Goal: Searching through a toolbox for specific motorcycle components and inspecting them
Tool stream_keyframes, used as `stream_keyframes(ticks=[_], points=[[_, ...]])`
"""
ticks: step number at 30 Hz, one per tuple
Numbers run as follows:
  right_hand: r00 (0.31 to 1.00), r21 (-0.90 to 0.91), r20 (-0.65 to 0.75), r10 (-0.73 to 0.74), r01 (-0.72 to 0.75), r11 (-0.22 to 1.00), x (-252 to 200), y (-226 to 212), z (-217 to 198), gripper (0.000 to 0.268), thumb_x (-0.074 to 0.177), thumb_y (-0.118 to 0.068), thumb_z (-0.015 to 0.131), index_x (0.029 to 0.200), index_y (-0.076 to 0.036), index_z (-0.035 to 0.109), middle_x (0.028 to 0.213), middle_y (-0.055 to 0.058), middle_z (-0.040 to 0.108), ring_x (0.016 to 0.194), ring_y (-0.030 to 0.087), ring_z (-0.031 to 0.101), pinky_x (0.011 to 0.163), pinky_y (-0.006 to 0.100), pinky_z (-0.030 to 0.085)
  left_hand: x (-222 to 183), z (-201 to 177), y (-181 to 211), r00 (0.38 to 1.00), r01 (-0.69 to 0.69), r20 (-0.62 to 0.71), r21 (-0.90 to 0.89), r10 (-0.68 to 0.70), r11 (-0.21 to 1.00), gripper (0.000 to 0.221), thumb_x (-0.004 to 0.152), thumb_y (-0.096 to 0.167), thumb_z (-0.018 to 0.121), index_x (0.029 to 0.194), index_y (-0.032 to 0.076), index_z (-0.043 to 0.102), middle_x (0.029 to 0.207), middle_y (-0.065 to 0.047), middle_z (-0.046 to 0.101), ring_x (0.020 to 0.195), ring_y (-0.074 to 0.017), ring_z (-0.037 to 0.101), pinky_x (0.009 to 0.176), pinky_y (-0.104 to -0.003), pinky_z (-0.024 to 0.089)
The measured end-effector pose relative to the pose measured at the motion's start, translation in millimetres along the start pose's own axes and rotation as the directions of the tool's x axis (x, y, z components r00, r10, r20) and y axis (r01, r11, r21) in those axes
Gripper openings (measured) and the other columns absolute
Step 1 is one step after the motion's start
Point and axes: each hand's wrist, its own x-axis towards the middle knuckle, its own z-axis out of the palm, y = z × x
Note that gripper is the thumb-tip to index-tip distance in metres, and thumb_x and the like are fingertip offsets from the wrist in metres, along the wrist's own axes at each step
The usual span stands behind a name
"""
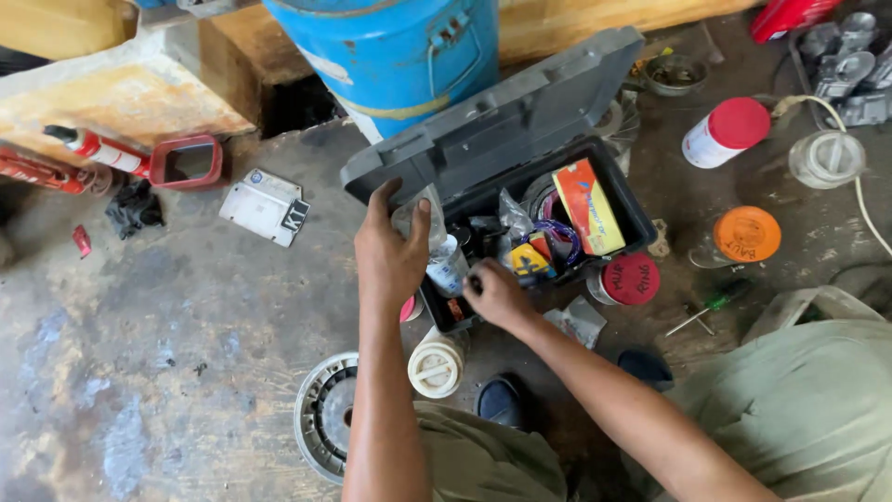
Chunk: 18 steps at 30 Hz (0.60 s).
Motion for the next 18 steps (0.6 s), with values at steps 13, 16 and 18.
stream_keyframes(ticks=[13,16,18], points=[[0.818,-0.409,-0.059,0.572,-0.543,0.734,54,175,-122,0.067,0.081,-0.041,0.079,0.129,-0.001,0.055,0.122,0.023,0.054,0.118,0.05,0.057,0.09,0.063,0.053,-2,21,19,0.992,-0.118,0.051,0.011,0.117,0.993,0.048,0.099,0.034,0.061,0.136,0.003,0.058,0.11,-0.028,0.073,0.114,-0.0502,0.066,0.093,-0.06,0.053],[0.661,-0.251,0.053,0.749,-0.717,0.65,54,182,-126,0.076,0.083,-0.048,0.075,0.138,-0.009,0.041,0.135,0.022,0.058,0.126,0.047,0.059,0.099,0.067,0.047,-3,26,23,0.987,-0.148,0.068,0.043,0.145,0.988,0.046,0.1,0.036,0.062,0.134,0.005,0.06,0.106,-0.025,0.074,0.111,-0.0487,0.067,0.09,-0.059,0.054],[0.722,-0.234,-0.005,0.692,-0.673,0.701,53,184,-129,0.068,0.081,-0.035,0.078,0.135,-0.008,0.046,0.123,0.022,0.067,0.118,0.045,0.065,0.095,0.059,0.053,-5,22,34,0.984,-0.149,0.099,-0.022,0.151,0.989,0.047,0.104,0.032,0.056,0.137,-0.002,0.056,0.106,-0.031,0.071,0.11,-0.0554,0.065,0.087,-0.064,0.054]])
